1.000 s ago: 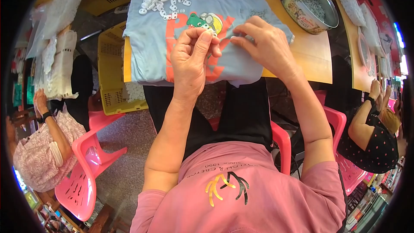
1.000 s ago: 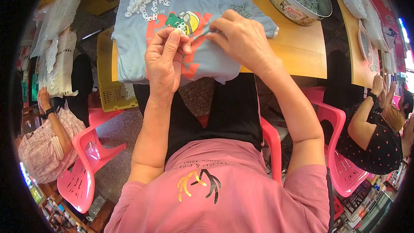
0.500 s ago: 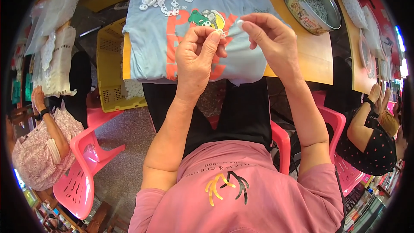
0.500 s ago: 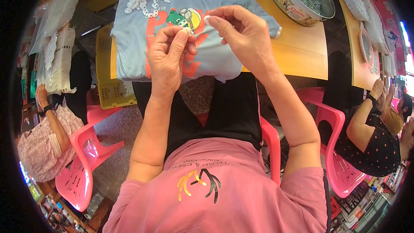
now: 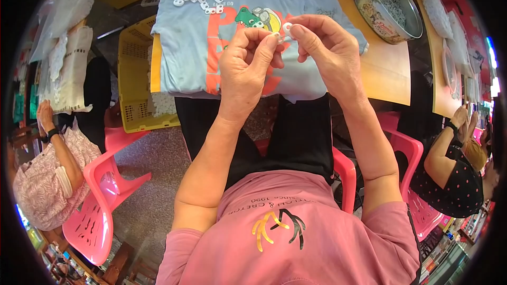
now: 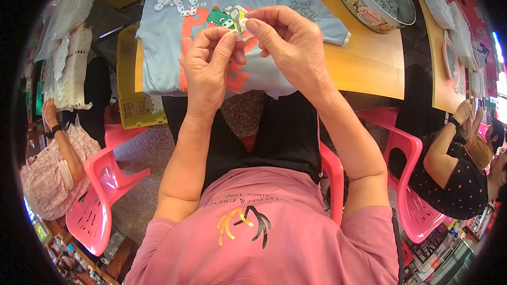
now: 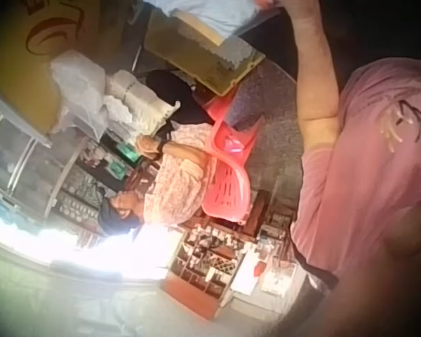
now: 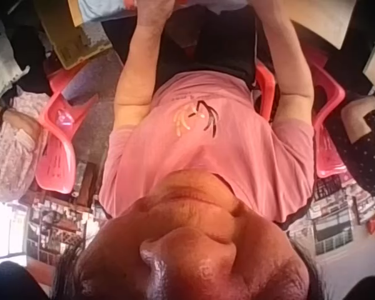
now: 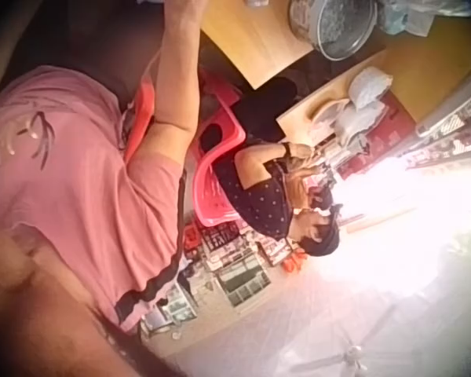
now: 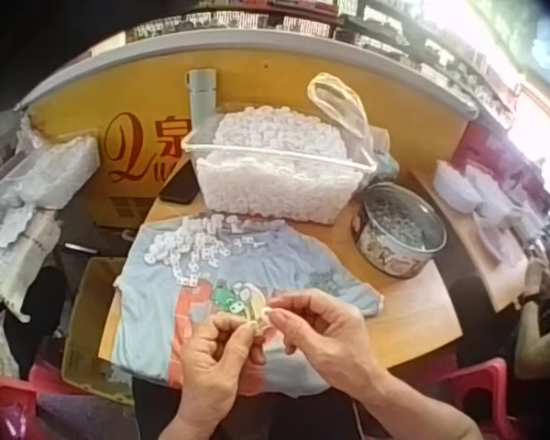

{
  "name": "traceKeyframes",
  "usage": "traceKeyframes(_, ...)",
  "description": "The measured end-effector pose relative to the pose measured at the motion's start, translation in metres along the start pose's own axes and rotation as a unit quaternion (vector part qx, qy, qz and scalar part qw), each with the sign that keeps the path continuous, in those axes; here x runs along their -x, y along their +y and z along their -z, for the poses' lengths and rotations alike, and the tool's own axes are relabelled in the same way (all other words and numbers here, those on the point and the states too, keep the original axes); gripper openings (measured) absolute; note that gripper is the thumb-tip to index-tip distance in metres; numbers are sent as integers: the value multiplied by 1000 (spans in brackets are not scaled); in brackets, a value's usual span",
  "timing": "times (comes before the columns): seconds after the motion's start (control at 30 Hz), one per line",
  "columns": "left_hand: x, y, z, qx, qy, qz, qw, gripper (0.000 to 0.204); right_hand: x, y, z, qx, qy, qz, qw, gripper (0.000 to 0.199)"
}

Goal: Manually assembling and inspecting small plastic components on a printed t-shirt at a manual workstation.

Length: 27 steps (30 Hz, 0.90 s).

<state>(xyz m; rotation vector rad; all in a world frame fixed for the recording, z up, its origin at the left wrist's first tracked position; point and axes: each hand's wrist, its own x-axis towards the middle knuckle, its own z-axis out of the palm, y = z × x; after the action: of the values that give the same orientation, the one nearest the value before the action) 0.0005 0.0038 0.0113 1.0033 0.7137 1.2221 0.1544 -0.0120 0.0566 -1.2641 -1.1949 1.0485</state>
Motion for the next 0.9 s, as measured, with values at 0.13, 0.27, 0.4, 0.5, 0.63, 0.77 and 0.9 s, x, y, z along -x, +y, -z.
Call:
traceKeyframes(0.13, 0, -1, 0, -3, 6, -1, 1000, 13, 2, -1, -1, 28, 10, 22, 999, 23)
traceKeyframes(0.27, 0, 0, -1, -6, 9, -1, 1000, 13, 3, 5, -1, 65, 14, 46, 997, 20)
traceKeyframes(0.4, 0, 0, -2, -5, 13, -7, 1000, 13, 3, 10, -2, 167, 27, 143, 975, 17)
traceKeyframes(0.5, 0, 0, -2, -11, 16, -5, 1000, 13, 3, 11, -3, 174, 29, 151, 973, 17)
traceKeyframes(0.63, 0, 3, -2, -20, 18, 1, 1000, 14, 2, 12, -6, 175, 28, 157, 972, 17)
traceKeyframes(0.77, 0, 2, -2, -18, 17, 1, 1000, 13, 3, 15, -11, 164, 25, 149, 975, 17)
traceKeyframes(0.9, 0, -1, 0, 18, 16, -9, 1000, 12, 5, 14, -17, 92, 28, 106, 990, 18)
